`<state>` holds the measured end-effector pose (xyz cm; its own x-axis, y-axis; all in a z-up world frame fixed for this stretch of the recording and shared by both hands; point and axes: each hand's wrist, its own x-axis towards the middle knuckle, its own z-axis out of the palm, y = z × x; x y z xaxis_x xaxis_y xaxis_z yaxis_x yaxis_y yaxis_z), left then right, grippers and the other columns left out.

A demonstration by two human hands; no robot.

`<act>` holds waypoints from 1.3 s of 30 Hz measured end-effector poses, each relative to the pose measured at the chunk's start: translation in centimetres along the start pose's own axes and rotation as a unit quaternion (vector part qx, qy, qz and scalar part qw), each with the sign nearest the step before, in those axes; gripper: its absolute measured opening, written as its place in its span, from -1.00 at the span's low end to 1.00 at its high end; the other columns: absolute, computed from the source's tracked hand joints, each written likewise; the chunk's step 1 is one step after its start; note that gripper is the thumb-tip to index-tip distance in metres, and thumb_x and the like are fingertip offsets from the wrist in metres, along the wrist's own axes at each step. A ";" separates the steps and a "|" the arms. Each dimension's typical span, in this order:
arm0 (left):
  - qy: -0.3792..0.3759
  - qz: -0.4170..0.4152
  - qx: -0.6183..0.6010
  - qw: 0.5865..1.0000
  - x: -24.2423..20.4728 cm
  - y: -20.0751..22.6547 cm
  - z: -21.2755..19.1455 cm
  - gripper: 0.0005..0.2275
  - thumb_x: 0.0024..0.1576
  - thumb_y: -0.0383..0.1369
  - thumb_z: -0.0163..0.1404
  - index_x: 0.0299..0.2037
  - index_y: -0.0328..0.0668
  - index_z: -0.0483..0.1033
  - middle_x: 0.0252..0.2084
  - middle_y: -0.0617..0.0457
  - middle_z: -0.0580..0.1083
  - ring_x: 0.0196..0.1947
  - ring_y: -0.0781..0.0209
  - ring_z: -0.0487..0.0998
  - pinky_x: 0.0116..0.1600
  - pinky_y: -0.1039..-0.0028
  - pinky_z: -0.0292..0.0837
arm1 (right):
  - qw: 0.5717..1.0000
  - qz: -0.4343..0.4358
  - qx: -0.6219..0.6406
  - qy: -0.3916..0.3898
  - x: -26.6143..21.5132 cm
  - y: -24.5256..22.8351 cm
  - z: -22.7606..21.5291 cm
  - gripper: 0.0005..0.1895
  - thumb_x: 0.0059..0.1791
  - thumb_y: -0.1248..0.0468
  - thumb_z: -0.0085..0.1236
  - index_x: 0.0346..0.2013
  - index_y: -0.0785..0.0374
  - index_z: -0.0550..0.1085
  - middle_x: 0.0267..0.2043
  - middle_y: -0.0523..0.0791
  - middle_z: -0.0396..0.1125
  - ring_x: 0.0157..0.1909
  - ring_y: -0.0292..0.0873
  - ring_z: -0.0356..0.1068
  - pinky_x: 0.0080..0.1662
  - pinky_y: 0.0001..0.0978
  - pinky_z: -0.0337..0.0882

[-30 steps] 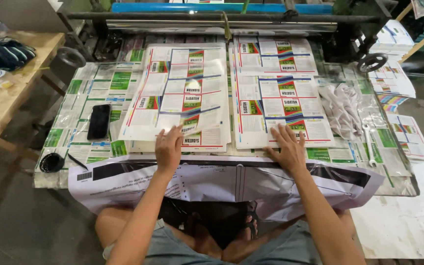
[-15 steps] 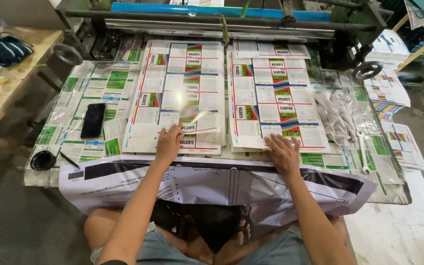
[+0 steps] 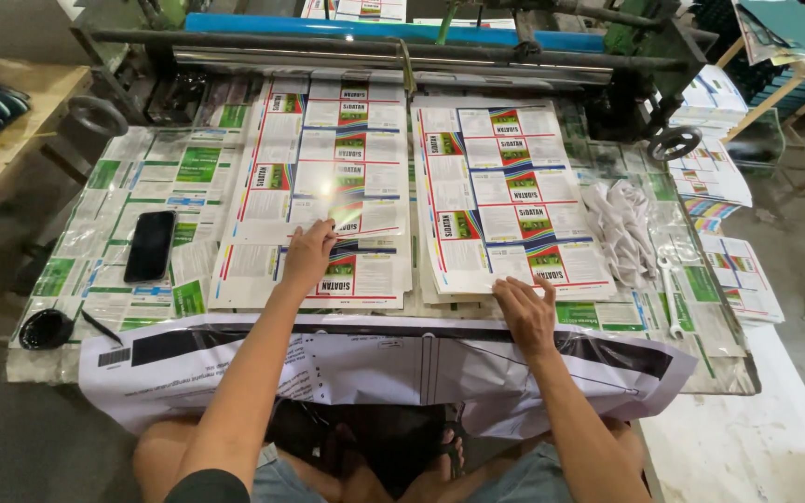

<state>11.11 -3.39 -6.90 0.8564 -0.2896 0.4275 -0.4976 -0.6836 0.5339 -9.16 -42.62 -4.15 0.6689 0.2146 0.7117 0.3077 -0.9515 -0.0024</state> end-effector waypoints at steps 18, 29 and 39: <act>-0.013 -0.010 0.100 0.995 5.5 -2.1 3.4 -0.69 0.19 -0.39 0.01 0.16 -0.10 0.42 0.43 -0.11 0.30 0.46 -0.22 0.16 0.42 -0.26 -0.03 | 0.991 0.059 0.110 -0.057 0.1 1.3 0.9 -0.81 -0.11 0.32 0.28 -0.20 0.20 0.55 -0.16 -0.13 0.49 -0.07 -0.03 0.43 -0.04 -0.16 0.39; -0.002 0.052 0.094 0.994 -8.0 2.8 -1.2 -0.56 0.19 -0.14 0.05 0.22 -0.17 0.42 0.44 -0.15 0.25 0.46 -0.26 0.17 0.43 -0.33 -0.14 | 0.999 0.010 0.045 -0.013 0.7 0.0 -0.6 -0.89 -0.07 0.25 0.29 -0.26 0.09 0.57 -0.20 -0.24 0.52 -0.10 -0.21 0.46 0.06 -0.21 0.25; -0.030 0.070 0.071 0.995 -9.8 4.0 -4.1 -0.35 -0.02 0.11 0.17 0.19 -0.14 0.47 0.37 -0.05 0.33 0.45 -0.08 0.21 0.51 -0.12 -0.18 | 0.987 0.116 0.004 0.110 6.0 -2.8 -4.7 -0.87 0.08 0.33 0.21 -0.07 0.14 0.56 0.01 -0.17 0.52 0.03 -0.12 0.44 0.19 -0.14 0.24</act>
<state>0.18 -0.53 -6.01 0.7893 -0.4248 0.4433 -0.5913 -0.7202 0.3628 -9.19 -39.76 3.44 0.5595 -0.0619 0.8265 0.1693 -0.9676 -0.1871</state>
